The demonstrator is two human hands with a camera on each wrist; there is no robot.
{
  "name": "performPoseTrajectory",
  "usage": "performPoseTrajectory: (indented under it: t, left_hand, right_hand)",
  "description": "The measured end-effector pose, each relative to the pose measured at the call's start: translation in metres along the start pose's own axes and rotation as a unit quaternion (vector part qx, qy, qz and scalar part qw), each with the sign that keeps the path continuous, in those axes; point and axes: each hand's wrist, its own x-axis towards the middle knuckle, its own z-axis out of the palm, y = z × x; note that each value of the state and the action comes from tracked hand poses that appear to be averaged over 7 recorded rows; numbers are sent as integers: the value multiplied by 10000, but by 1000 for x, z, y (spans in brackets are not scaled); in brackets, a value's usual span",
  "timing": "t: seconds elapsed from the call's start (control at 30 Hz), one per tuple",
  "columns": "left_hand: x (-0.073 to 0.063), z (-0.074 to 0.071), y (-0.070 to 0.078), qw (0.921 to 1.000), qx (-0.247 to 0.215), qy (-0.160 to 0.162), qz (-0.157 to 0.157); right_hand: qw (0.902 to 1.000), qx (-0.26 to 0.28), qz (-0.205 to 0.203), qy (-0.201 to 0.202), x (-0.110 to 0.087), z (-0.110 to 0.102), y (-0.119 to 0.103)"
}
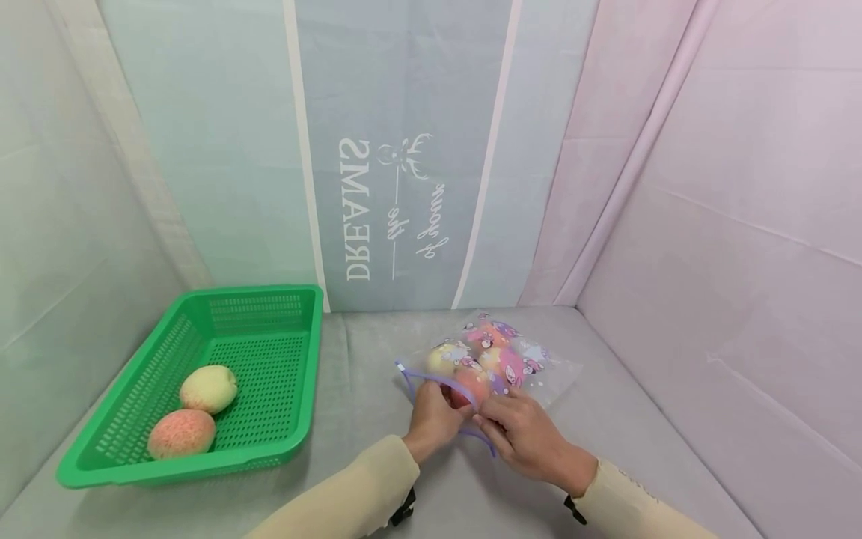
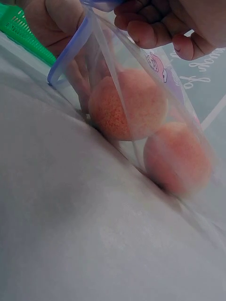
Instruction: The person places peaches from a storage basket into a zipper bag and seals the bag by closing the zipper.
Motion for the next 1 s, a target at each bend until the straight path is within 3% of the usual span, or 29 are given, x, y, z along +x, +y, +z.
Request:
performPoseTrajectory:
  t: [0.27, 0.57, 1.0]
  left_hand:
    - [-13, -13, 3, 9992, 288, -264, 96]
    - [-31, -38, 8, 9971, 349, -445, 519]
    - [-39, -84, 33, 9887, 1151, -133, 953]
  right_hand:
    - [9999, 6, 115, -64, 0, -2, 0]
    - [9999, -23, 139, -37, 0, -2, 0]
    - [9999, -44, 39, 107, -1, 1, 2]
